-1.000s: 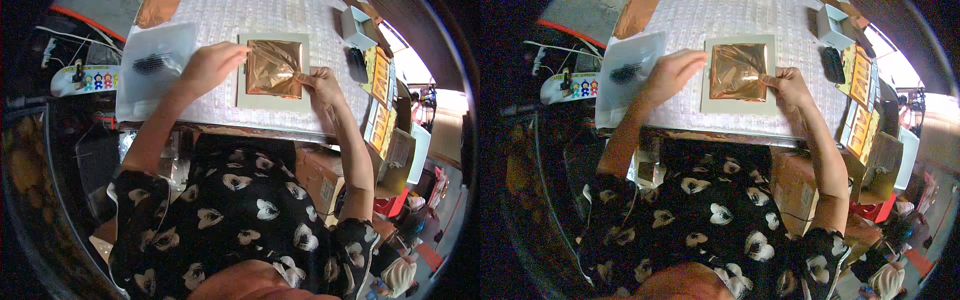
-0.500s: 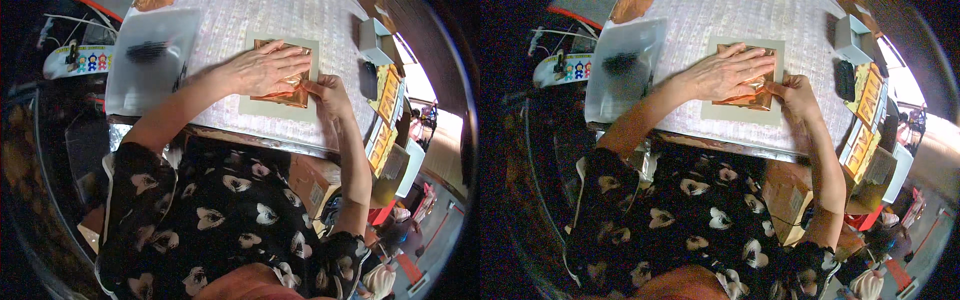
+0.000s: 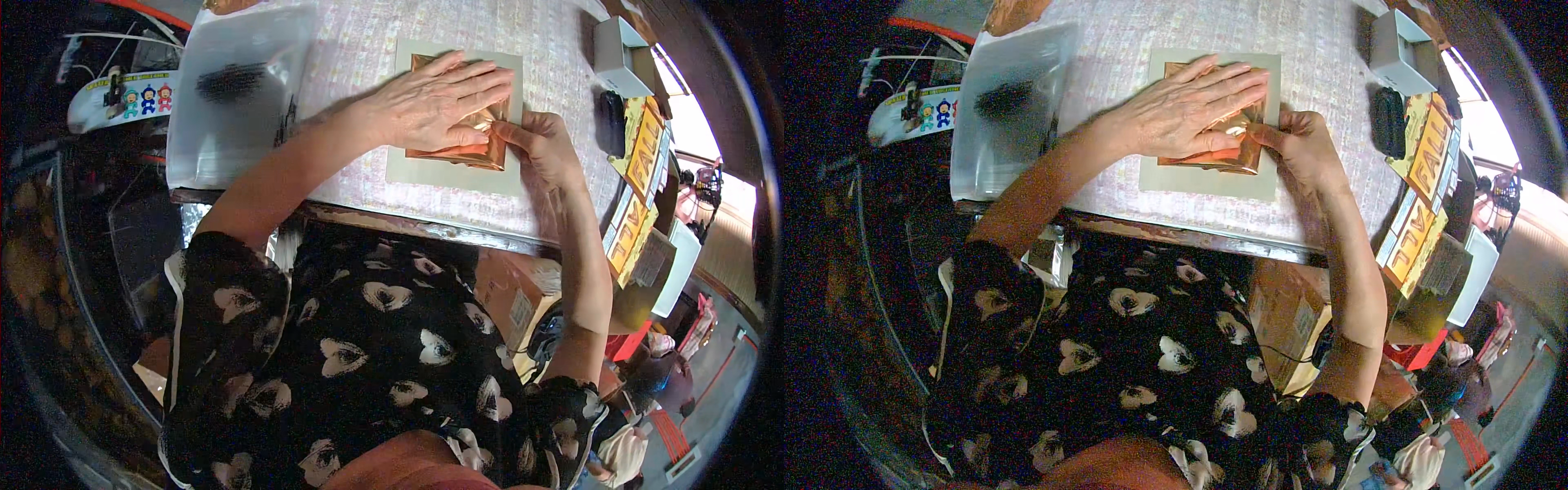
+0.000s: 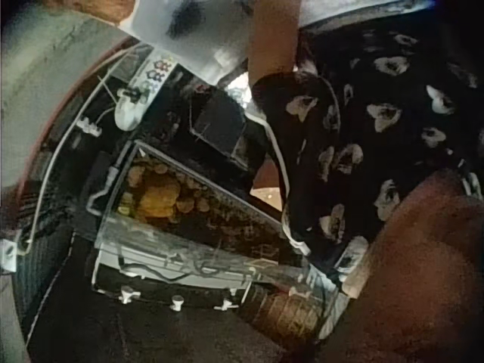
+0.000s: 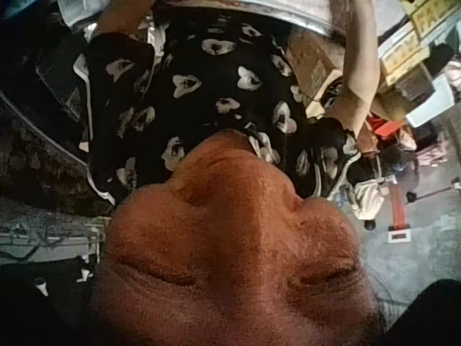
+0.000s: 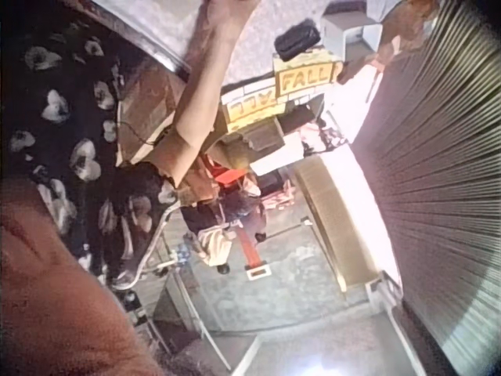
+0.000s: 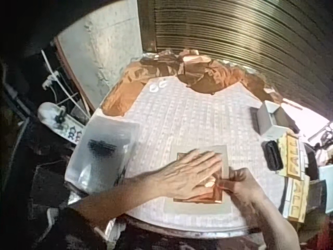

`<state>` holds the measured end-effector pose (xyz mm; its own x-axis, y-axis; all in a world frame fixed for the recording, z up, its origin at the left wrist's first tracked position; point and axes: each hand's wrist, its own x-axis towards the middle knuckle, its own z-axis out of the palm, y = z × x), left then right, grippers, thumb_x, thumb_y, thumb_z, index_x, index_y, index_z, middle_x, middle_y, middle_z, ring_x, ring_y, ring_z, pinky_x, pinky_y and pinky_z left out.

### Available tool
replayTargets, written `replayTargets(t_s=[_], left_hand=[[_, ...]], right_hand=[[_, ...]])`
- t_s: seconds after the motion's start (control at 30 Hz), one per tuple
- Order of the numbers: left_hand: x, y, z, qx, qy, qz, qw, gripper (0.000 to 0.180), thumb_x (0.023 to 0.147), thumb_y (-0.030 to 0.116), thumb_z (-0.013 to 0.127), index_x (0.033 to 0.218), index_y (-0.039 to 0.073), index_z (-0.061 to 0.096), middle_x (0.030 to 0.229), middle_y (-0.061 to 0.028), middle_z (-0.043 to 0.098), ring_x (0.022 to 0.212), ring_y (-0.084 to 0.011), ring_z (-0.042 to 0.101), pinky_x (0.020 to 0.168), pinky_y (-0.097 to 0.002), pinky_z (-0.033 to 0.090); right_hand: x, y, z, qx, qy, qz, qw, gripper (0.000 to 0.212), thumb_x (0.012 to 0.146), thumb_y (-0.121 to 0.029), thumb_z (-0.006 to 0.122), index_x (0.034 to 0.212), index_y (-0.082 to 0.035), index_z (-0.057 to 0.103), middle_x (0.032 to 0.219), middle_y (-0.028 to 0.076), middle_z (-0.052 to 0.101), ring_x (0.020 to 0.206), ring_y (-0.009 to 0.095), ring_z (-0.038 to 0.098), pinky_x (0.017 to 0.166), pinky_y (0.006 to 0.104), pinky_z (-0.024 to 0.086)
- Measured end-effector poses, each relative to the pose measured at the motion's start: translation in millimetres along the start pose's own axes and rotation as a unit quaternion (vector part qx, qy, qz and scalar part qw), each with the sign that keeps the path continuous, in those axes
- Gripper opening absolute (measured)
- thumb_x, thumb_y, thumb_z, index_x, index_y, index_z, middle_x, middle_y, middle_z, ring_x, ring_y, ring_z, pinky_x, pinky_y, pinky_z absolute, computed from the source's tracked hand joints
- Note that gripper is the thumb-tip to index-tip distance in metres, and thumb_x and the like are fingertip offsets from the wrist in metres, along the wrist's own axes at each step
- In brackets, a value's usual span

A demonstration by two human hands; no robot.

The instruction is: Manually folding and inserting a gold foil product into a cardboard retail display package and plastic sleeve.

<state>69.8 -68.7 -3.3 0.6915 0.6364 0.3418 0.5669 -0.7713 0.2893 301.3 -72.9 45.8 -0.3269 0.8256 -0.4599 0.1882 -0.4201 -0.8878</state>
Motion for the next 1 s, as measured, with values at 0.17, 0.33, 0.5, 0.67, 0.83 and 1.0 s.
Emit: replayTargets(t_s=[0.17, 0.33, 0.5, 0.67, 0.83, 1.0], left_hand=[[0.2, -0.9, 1.1, 0.006, -0.015, 0.003, 1.0, 0.078, 0.101, 0.052, 0.053, 0.16, 0.007, 0.031, 0.167, -0.0121, 0.031, 0.153, -0.0268, 0.03, 0.127, -0.0461, 0.019], [-2.2, 0.3, 3.5, 0.026, -0.023, -0.004, 0.999, 0.079, 0.102, 0.054, 0.05, 0.161, 0.007, 0.028, 0.167, -0.0118, 0.03, 0.154, -0.0257, 0.028, 0.127, -0.0459, 0.017], [-4.2, -1.2, 6.3, 0.026, -0.018, -0.002, 1.0, 0.079, 0.102, 0.054, 0.051, 0.161, 0.006, 0.028, 0.167, -0.0115, 0.031, 0.154, -0.0253, 0.029, 0.127, -0.0459, 0.018], [-2.2, -2.0, 7.7, -0.007, -0.011, -0.008, 1.0, 0.077, 0.1, 0.05, 0.057, 0.159, 0.007, 0.032, 0.166, -0.0121, 0.031, 0.154, -0.0262, 0.029, 0.126, -0.0467, 0.021], [2.2, -4.0, -7.4, -0.027, -0.027, 0.012, 0.999, 0.086, 0.096, 0.054, 0.058, 0.158, 0.002, 0.03, 0.165, -0.0184, 0.03, 0.153, -0.0324, 0.027, 0.125, -0.0514, 0.019], [12.1, 6.7, -35.3, -0.056, -0.125, -0.019, 0.99, 0.082, 0.102, 0.049, 0.048, 0.157, -0.007, 0.025, 0.164, -0.0265, 0.027, 0.154, -0.0353, 0.024, 0.126, -0.049, 0.017]], right_hand=[[-4.4, -4.2, 4.7, 0.007, 0.017, 0.008, 1.0, 0.011, 0.091, -0.009, 0.077, 0.094, 0.001, 0.076, 0.072, -0.002, 0.066, 0.056, 0.003, 0.047, 0.052, 0.0215, 0.034], [-16.9, -10.6, 2.0, -0.234, 0.103, -0.044, 0.966, 0.017, 0.093, -0.01, 0.074, 0.101, 0.005, 0.073, 0.084, 0.008, 0.073, 0.069, 0.011, 0.063, 0.06, 0.0245, 0.046], [-36.2, -7.9, 8.6, -0.572, 0.144, -0.345, 0.73, 0.031, 0.092, -0.016, 0.07, 0.12, -0.004, 0.067, 0.132, 0.012, 0.067, 0.122, 0.031, 0.062, 0.104, 0.0433, 0.048], [-28.8, 16.2, 10.5, -0.566, 0.127, -0.37, 0.725, 0.032, 0.095, -0.018, 0.067, 0.124, -0.005, 0.067, 0.133, 0.012, 0.066, 0.131, 0.031, 0.057, 0.113, 0.0493, 0.039], [-25.2, 23.2, 4.4, -0.607, 0.14, -0.362, 0.693, 0.035, 0.097, -0.022, 0.067, 0.128, -0.007, 0.068, 0.139, 0.006, 0.065, 0.135, 0.028, 0.054, 0.115, 0.0465, 0.037], [-25.1, 30.0, 0.8, -0.61, 0.155, -0.368, 0.684, 0.035, 0.097, -0.021, 0.067, 0.129, -0.008, 0.069, 0.14, 0.005, 0.064, 0.138, 0.026, 0.053, 0.116, 0.045, 0.036]])
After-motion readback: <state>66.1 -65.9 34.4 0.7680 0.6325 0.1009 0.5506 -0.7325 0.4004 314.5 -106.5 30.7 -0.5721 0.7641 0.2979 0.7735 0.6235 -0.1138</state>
